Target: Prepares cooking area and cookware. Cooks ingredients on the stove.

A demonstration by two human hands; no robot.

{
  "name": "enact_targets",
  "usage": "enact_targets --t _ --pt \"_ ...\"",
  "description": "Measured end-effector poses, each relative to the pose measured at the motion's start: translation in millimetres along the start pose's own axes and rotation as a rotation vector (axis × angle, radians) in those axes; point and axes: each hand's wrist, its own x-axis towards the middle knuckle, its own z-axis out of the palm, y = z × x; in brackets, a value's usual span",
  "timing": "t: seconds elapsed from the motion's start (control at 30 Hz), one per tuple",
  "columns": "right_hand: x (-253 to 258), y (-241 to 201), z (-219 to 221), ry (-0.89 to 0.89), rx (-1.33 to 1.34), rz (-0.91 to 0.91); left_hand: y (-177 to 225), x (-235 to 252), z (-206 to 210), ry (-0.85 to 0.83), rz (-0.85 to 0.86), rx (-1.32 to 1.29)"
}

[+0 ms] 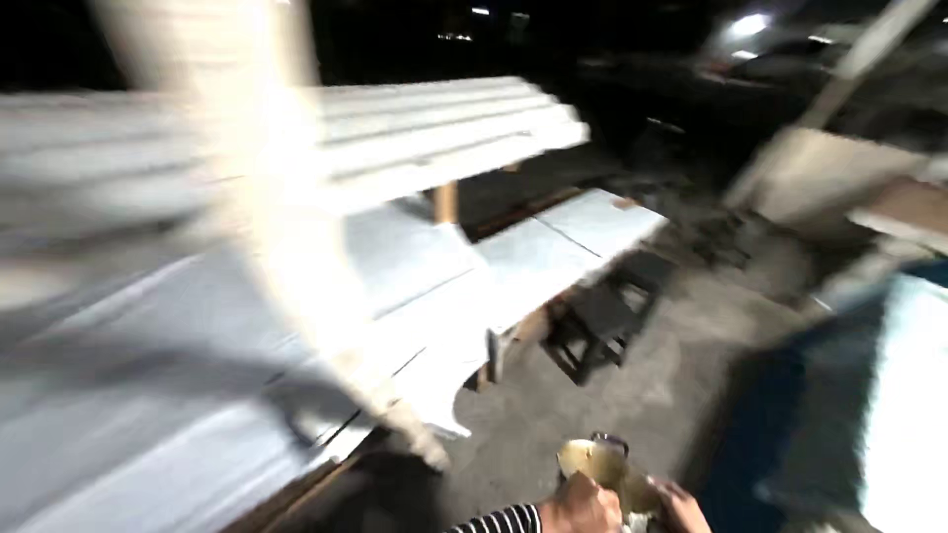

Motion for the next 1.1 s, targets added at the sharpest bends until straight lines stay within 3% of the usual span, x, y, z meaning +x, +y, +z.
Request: enact_targets --t 0.13,0.33,0.43,0.57,0.7,0.83,0.97,1.1 --pt "34 -15 -108 0.203 0.085 -0.044 -16 133 19 0.002 0.339 -0.085" --pt "91 -54 -179 0.248 0.183 0.203 -55 303 25 -0.062 0.763 -0.087" --pt "141 -87 -196 0.358 0.467 0.181 -87 390 31 -0.113 0.884 -0.074" --pt "247 -130 -255 0.477 0.52 0.083 -131 520 45 -0.192 0.926 -0.011" --pt "348 -204 -320 0.586 0.539 -0.045 -185 643 57 -0.232 0.803 -0.051" --pt "416 -273 -405 0.765 0.31 -0.07 -220 756 58 -0.175 0.394 -0.306" --pt "488 -331 -492 0.975 0.249 -0.188 -259 883 73 0.064 0.03 -0.589" --pt "579 -393 -579 1.023 0.333 -0.311 -303 1011 101 -0.059 -0.308 -0.749"
